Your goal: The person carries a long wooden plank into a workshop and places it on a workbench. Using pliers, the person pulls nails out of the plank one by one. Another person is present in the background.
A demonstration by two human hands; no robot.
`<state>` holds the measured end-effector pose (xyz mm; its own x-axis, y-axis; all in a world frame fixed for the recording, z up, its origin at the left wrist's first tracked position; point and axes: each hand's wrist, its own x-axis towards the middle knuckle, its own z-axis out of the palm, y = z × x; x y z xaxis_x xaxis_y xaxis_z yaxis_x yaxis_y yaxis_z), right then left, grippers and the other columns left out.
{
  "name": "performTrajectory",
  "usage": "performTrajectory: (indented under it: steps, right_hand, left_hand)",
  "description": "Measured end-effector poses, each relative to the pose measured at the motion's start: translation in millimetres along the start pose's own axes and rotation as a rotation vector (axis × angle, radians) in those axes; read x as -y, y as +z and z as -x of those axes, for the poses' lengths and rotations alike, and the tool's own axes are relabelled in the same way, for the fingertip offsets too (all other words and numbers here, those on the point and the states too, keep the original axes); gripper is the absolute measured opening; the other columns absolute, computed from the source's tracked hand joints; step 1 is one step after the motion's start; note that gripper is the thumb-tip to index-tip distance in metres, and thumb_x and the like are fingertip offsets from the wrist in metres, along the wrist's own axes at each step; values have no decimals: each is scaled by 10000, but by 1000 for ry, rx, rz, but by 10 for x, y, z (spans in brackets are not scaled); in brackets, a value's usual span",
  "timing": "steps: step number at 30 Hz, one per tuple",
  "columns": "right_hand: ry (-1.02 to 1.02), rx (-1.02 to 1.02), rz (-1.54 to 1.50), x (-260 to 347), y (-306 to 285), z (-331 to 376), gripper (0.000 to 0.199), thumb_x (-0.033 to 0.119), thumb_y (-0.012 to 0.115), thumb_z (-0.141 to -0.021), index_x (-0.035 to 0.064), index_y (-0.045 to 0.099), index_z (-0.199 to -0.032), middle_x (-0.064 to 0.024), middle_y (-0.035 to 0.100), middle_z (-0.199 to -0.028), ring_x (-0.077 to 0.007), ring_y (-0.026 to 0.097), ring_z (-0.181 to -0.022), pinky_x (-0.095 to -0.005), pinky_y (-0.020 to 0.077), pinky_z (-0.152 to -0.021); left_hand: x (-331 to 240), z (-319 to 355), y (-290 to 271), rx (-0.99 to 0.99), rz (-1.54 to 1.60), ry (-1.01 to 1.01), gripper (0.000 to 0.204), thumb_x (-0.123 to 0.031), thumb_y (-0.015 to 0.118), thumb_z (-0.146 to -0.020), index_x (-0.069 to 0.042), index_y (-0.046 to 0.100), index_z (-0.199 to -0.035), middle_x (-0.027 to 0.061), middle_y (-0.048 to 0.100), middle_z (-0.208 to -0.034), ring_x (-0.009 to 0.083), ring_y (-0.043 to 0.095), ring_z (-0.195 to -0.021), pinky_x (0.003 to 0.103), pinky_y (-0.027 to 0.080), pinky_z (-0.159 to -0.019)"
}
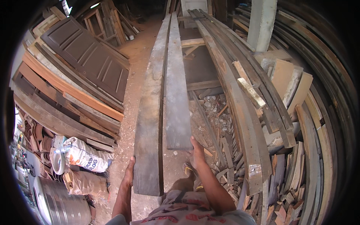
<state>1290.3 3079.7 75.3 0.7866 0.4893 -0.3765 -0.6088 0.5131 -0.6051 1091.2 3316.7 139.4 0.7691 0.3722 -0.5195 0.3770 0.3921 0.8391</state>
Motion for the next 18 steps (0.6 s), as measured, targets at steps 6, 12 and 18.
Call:
performTrajectory:
  steps: [6, 12, 18]
  right_hand:
    - [109, -47, 202, 88, 101, -96, 635, 442, 699, -877, 14, 503, -1304, -134, 566, -1279, -284, 591, -1137, -484, 489, -959]
    - [79, -18, 166, 197, 135, 4, 646, 337, 687, -909, -50, 434, -1361, -176, 514, -1325, -338, 534, -1206, -500, 478, -1015]
    - [75, -42, 198, 376, 67, 34, 681, 355, 694, -896, -49, 416, -1369, -192, 494, -1349, -349, 511, -1238, -525, 457, -1035]
  left_hand:
    - [163, -57, -113, -43, 24, 45, 854, -659, 409, -953, 88, 462, -1364, 209, 583, -1280, 273, 585, -1163, 378, 458, -1002]
    - [112, -28, -43, -37, -10, 102, 842, -643, 408, -961, 102, 473, -1350, 213, 578, -1285, 274, 566, -1174, 373, 443, -1002]
    - [113, -26, -64, -56, 11, 99, 806, -601, 414, -978, 108, 462, -1359, 217, 565, -1303, 273, 543, -1199, 375, 417, -1026]
